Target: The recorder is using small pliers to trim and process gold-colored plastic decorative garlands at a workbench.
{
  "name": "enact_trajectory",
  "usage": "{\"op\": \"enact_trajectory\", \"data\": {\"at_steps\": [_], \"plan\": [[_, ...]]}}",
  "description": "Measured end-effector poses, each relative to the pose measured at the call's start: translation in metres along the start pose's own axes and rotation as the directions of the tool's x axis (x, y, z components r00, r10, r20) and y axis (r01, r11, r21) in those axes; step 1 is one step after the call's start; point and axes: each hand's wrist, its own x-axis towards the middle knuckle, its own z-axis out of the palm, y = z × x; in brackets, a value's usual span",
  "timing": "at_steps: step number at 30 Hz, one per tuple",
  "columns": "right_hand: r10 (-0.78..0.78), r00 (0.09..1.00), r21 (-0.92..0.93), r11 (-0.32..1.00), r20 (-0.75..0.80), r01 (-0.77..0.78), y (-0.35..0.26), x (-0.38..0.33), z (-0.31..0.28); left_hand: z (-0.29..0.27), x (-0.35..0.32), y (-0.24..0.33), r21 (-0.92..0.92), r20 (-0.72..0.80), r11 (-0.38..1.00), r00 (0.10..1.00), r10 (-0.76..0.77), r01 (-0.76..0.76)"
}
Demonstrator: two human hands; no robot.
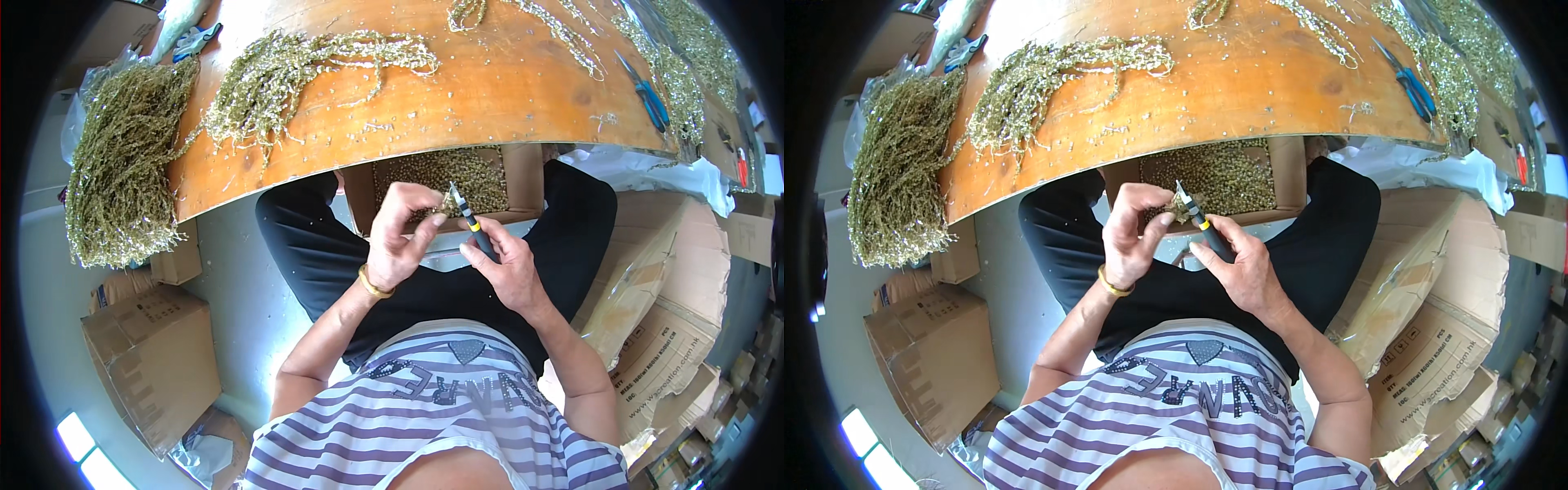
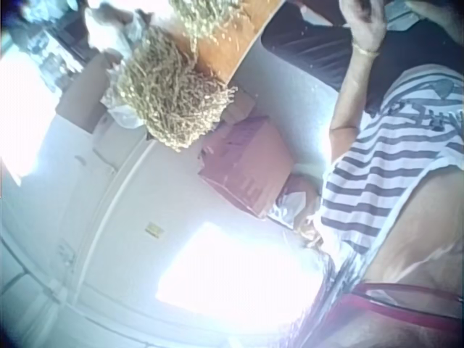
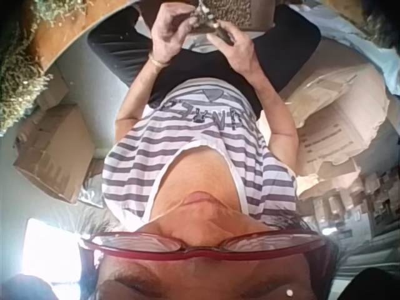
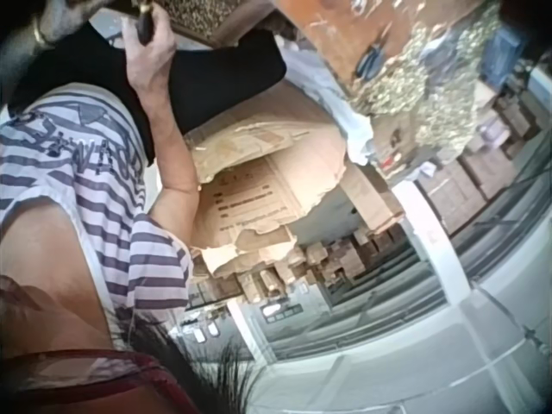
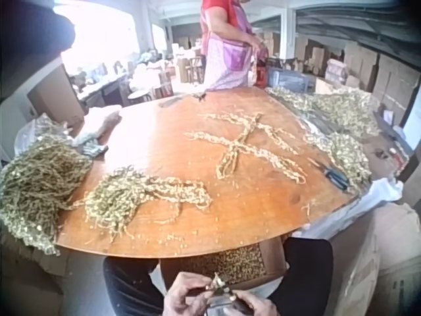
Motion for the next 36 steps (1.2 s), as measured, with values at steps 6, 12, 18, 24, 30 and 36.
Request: {"op": "enact_trajectory", "data": {"at_steps": [6, 12, 18, 24, 30, 36], "plan": [[-0.052, 0.999, -0.152, 0.987, -0.015, 0.049, -0.001, -0.001, -0.002, -0.015, 0.012, 0.002, -0.303, 0.331, 0.87, 0.899, -0.287, 0.389], [-0.124, 0.991, -0.215, 0.971, -0.058, 0.109, -0.001, 0.0, -0.003, -0.019, 0.018, -0.001, -0.34, 0.392, 0.752, 0.812, -0.433, 0.565], [-0.181, 0.978, -0.343, 0.929, -0.103, 0.136, -0.002, 0.001, -0.002, -0.016, 0.025, 0.016, 0.332, 0.174, 0.939, 0.973, -0.154, 0.089], [-0.326, 0.938, -0.524, 0.824, -0.122, 0.218, 0.006, 0.006, -0.005, -0.017, 0.026, 0.029, 0.563, 0.228, 0.822, 0.972, -0.054, -0.086], [-0.228, 0.956, -0.278, 0.945, -0.184, 0.172, 0.019, 0.01, -0.008, -0.02, 0.024, 0.014, -0.322, 0.517, 0.675, 0.721, -0.462, 0.664], [0.137, 0.988, 0.092, 0.987, -0.075, -0.13, 0.023, 0.014, -0.024, -0.023, 0.02, 0.009, -0.282, 0.522, 0.53, 0.591, -0.615, 0.8]]}}
